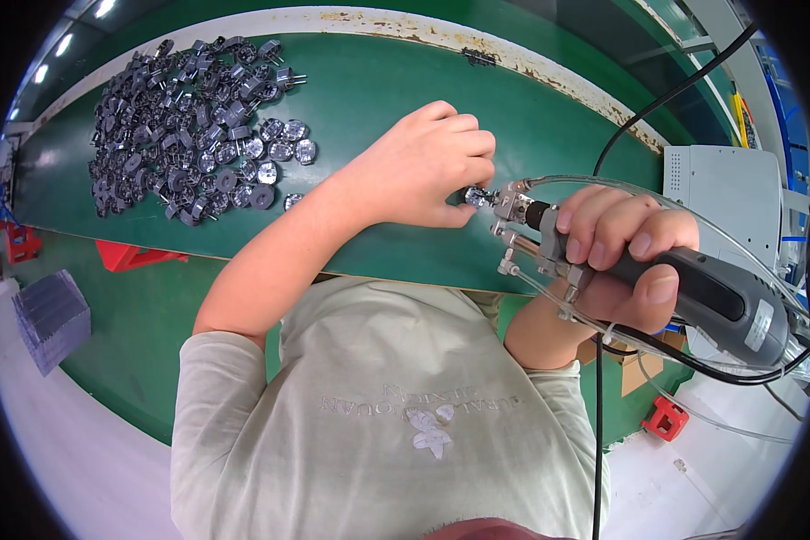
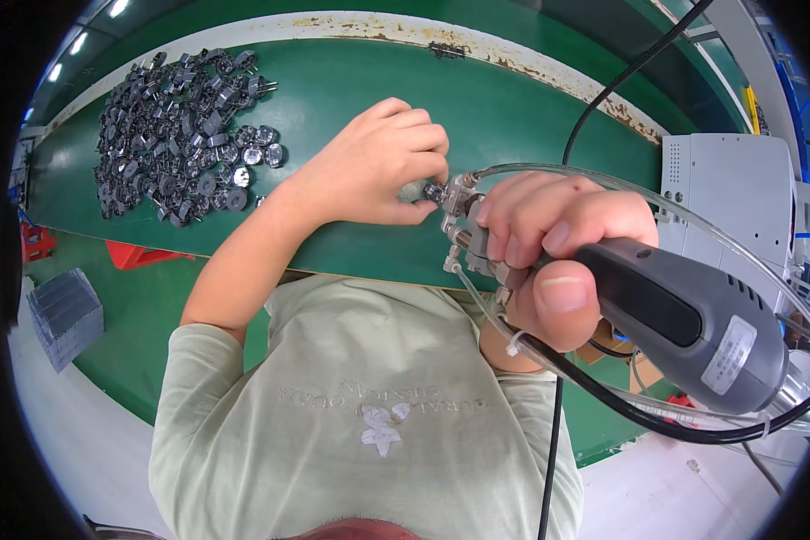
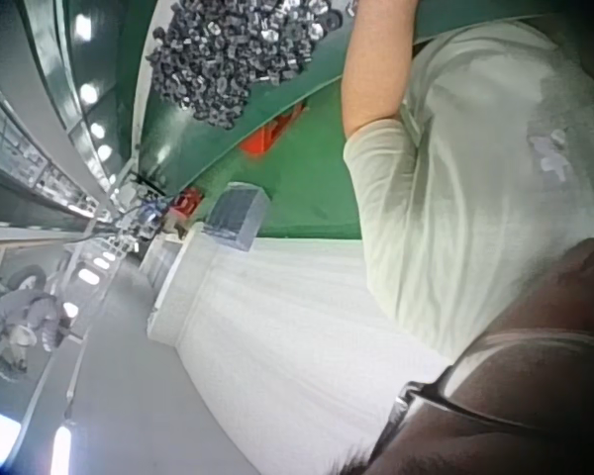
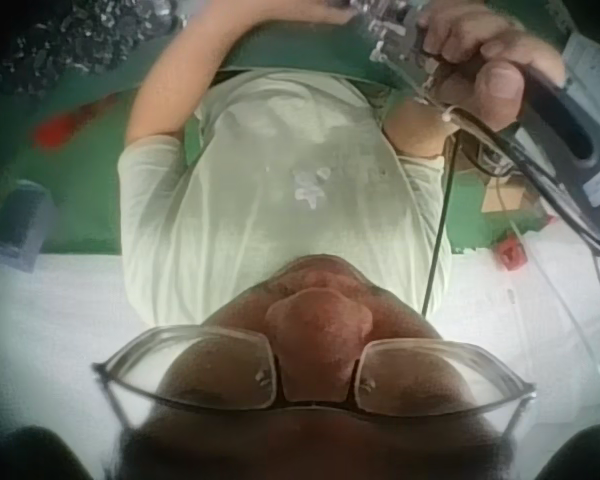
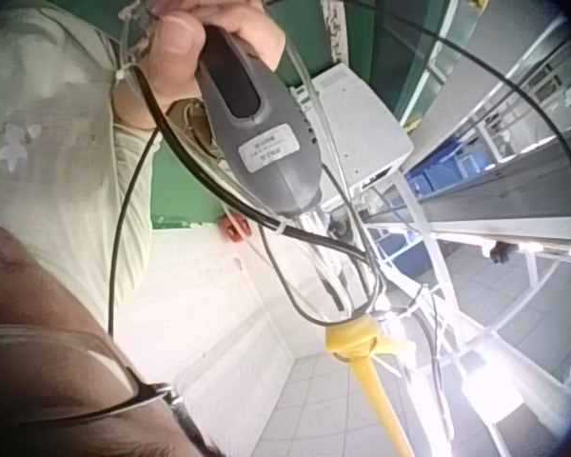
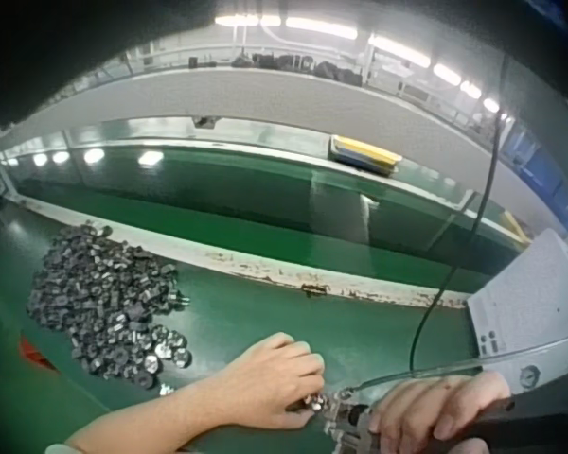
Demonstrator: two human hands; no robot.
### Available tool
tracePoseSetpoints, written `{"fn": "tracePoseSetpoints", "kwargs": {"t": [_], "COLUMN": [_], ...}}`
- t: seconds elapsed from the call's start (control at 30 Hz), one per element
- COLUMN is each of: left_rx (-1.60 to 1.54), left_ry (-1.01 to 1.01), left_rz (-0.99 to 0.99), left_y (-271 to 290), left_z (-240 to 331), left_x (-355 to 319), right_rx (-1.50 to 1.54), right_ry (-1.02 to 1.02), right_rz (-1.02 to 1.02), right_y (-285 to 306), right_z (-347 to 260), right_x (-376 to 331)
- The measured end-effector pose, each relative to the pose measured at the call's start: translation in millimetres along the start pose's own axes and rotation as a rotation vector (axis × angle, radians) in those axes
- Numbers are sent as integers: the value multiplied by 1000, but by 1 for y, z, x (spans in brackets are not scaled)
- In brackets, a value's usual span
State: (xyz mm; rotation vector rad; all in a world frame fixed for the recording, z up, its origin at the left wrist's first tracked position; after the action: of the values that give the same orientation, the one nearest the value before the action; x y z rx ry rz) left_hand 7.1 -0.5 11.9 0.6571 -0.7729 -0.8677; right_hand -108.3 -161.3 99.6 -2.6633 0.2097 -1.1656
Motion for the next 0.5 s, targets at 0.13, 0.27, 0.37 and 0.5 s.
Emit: {"fn": "tracePoseSetpoints", "kwargs": {"t": [0.13, 0.27, 0.37, 0.5], "left_rx": [-29, -28, -44, -40], "left_ry": [47, 65, 82, 81], "left_rz": [-5, -88, -137, -147], "left_y": [-1, -10, -9, -7], "left_z": [1, -8, -8, -8], "left_x": [0, -6, -5, -3], "right_rx": [10, 26, 21, 24], "right_ry": [-11, -37, -43, -58], "right_rz": [-13, -28, 0, 55], "right_y": [2, 4, 3, 1], "right_z": [-1, 1, 4, 6], "right_x": [0, -1, -1, -5]}}
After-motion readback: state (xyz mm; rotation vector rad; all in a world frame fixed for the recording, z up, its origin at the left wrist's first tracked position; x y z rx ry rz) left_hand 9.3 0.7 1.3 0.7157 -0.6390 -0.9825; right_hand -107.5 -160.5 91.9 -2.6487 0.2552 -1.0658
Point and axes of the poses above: each hand's wrist, its own x-axis towards the middle knuckle, its own y-axis out of the back of the hand, z = x × y, the point moved 1 cm from there along x, towards the middle knuckle, and after that the axes turned 10 degrees about y, right-handed, at the moved point
